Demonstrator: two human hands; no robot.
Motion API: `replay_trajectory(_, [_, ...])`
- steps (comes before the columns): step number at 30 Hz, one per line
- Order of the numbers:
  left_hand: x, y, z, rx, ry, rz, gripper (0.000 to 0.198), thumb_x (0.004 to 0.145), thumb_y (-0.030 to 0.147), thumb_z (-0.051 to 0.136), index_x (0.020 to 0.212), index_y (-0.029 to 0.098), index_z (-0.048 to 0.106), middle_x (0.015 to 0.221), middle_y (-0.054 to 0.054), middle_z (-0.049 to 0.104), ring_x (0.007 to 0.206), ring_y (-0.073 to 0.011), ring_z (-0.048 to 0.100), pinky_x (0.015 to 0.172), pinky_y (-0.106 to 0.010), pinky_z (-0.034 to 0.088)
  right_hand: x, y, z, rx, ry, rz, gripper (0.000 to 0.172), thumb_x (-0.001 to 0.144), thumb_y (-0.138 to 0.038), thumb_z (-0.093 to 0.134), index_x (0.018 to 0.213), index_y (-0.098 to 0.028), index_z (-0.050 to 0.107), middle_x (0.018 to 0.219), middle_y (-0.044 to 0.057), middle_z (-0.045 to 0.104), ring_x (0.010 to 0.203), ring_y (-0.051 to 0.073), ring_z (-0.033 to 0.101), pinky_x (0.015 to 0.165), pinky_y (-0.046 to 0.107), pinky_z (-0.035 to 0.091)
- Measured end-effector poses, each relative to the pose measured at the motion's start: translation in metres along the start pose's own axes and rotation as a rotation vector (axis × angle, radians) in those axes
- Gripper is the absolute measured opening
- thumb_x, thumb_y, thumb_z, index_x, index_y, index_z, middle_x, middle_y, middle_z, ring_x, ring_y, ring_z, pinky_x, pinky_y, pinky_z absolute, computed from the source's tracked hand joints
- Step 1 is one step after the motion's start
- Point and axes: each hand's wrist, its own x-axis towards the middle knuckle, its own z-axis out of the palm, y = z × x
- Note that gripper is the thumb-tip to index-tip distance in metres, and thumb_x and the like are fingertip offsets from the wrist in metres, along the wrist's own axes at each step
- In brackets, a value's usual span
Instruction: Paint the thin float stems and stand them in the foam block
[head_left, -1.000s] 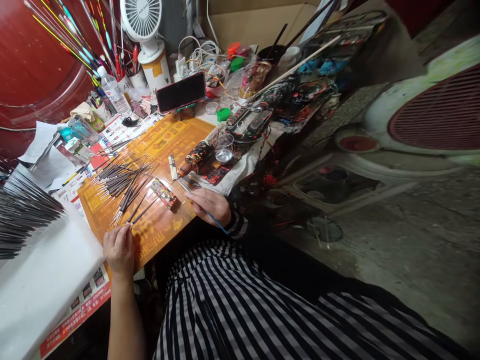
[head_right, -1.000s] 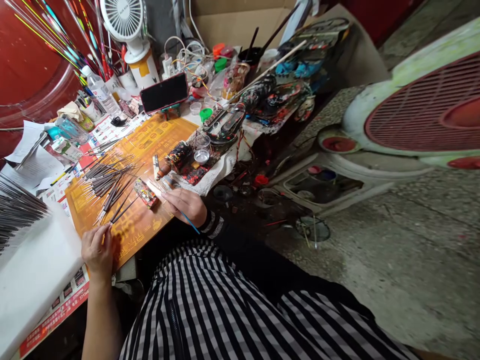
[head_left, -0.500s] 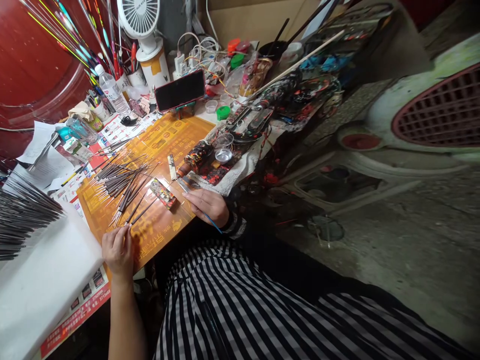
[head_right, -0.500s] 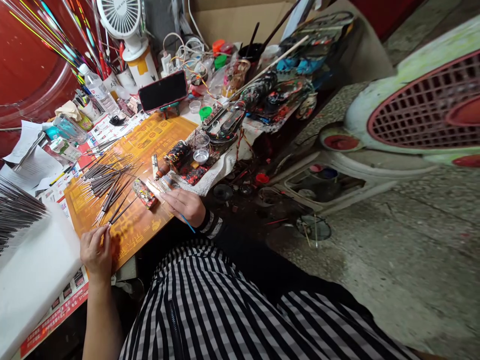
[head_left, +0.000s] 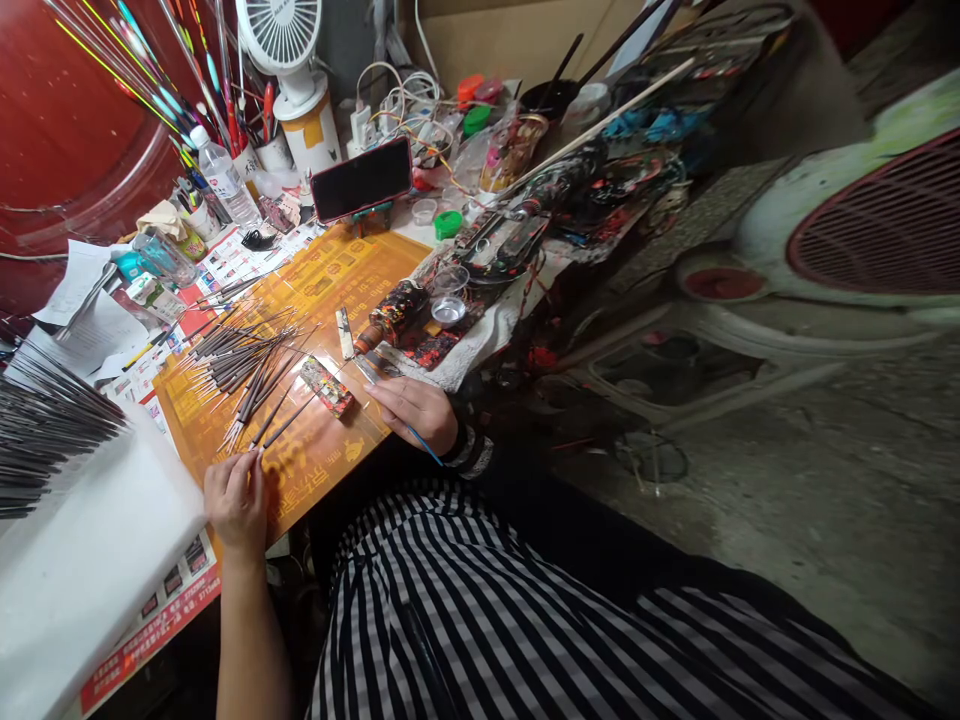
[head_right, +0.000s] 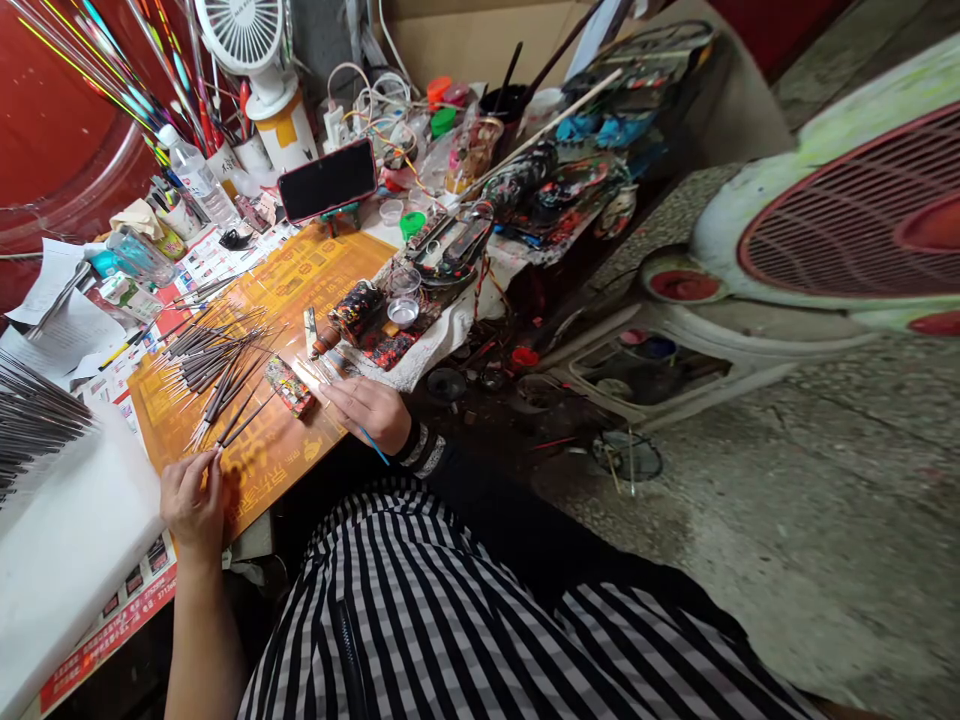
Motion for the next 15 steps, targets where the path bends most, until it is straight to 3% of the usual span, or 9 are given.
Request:
replay_trajectory(7, [0.000,0.001,0.000,-0.002,-0.017,-0.026,0.013,0.095,0.021,0.061,0.105,0.020,0.069,0.094,-0.008,0.072,0.083,-0.0173,0.062,0.080,-0.034,0.049,-0.003,-0.005,0.000,0.030,0.055,0.017,0.041,0.100,-0.020,0.049,0.141,-0.019,0.056,0.114,0.012,0.075,0.103,0.022,0.073,0.090,0.038,0.063])
replay_trajectory(15, [-0.005,0.001,0.001,0.000,-0.026,-0.048,0.013,0.094,0.022,0.062,0.104,0.020,0.071,0.092,-0.007,0.072,0.083,-0.0177,0.062,0.079,-0.034,0.050,-0.001,-0.040,0.013,0.186,0.031,-0.045,0.050,0.099,-0.017,0.051,0.149,-0.020,0.047,0.111,0.011,0.074,0.102,0.021,0.073,0.086,0.036,0.064])
